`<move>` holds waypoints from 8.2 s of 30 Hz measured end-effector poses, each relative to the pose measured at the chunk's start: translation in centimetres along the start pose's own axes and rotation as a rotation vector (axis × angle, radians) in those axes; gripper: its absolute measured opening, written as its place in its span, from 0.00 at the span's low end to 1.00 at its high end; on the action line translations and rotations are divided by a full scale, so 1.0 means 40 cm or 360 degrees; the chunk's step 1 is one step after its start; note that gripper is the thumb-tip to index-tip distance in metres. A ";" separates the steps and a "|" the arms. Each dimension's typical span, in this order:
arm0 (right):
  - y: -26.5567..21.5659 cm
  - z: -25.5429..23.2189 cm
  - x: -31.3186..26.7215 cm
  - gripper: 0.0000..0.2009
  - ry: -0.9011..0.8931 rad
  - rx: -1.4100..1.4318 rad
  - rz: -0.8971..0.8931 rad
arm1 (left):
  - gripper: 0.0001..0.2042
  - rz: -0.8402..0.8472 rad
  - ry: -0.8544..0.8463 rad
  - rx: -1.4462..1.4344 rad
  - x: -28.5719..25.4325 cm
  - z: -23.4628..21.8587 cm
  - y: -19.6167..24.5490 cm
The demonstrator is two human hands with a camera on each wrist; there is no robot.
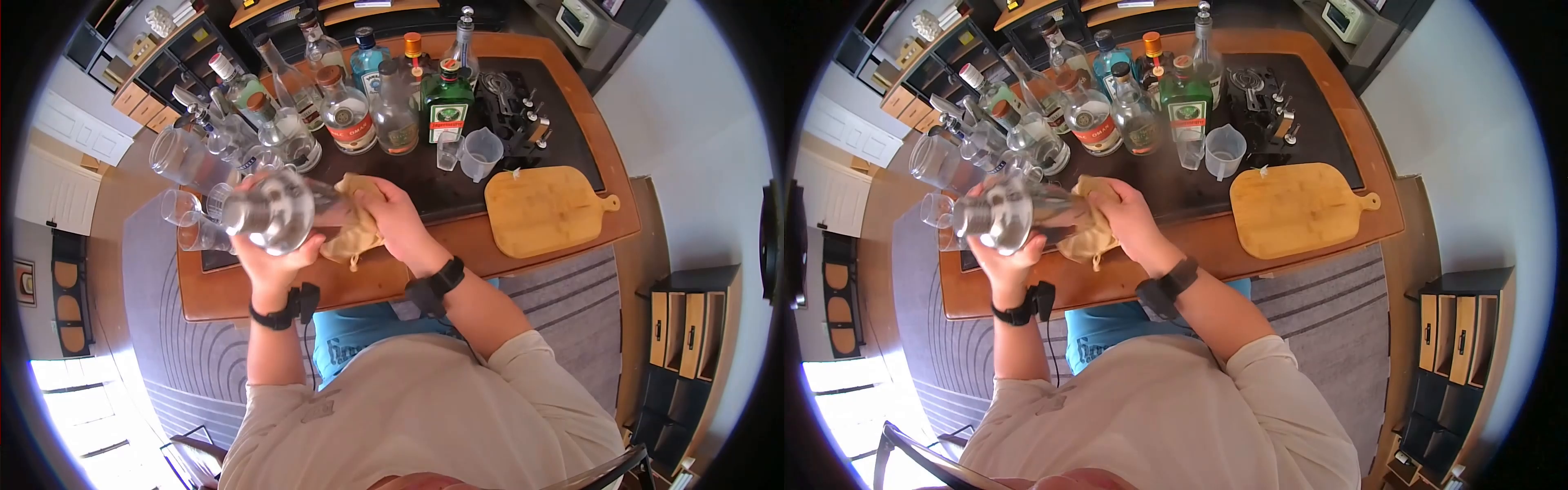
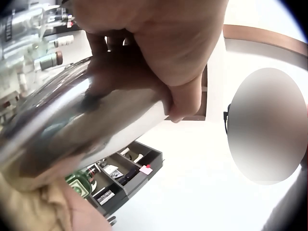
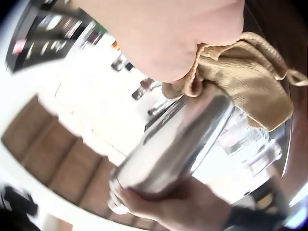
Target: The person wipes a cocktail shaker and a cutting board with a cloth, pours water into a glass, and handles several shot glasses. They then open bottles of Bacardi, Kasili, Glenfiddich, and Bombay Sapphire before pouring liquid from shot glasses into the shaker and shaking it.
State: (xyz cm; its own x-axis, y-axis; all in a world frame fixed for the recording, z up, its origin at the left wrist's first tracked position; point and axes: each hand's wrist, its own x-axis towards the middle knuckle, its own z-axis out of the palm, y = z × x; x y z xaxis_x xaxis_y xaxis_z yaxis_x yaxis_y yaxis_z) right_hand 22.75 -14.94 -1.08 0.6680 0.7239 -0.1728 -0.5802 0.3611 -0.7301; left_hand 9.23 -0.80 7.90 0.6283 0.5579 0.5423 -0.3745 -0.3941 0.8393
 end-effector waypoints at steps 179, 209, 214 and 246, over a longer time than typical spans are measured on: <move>-0.440 -0.748 -0.384 0.23 0.0849 -0.3085 -0.1045 | 0.46 -0.0112 -0.0052 0.0285 0.101 0.177 -0.269; -0.088 -0.206 -0.185 0.13 0.0135 -0.1877 -0.1039 | 0.59 -0.0095 -0.0153 0.0243 0.044 0.291 -0.215; -0.069 -0.204 -0.160 0.13 0.0213 -0.1686 -0.0888 | 0.55 -0.0120 -0.0090 0.0222 0.021 0.273 -0.202; -0.053 -0.150 -0.057 0.36 0.0130 -0.1600 -0.1030 | 0.42 -0.0163 -0.0079 0.0269 -0.037 0.226 -0.187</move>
State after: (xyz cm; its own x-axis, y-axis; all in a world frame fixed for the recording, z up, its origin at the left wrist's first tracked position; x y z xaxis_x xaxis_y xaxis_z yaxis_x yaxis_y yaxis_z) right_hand 25.25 -20.90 -3.10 0.7504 0.5244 0.4023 0.4740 -0.0027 -0.8805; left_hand 17.28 -5.29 0.49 0.6918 0.5663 0.4481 -0.1895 -0.4564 0.8694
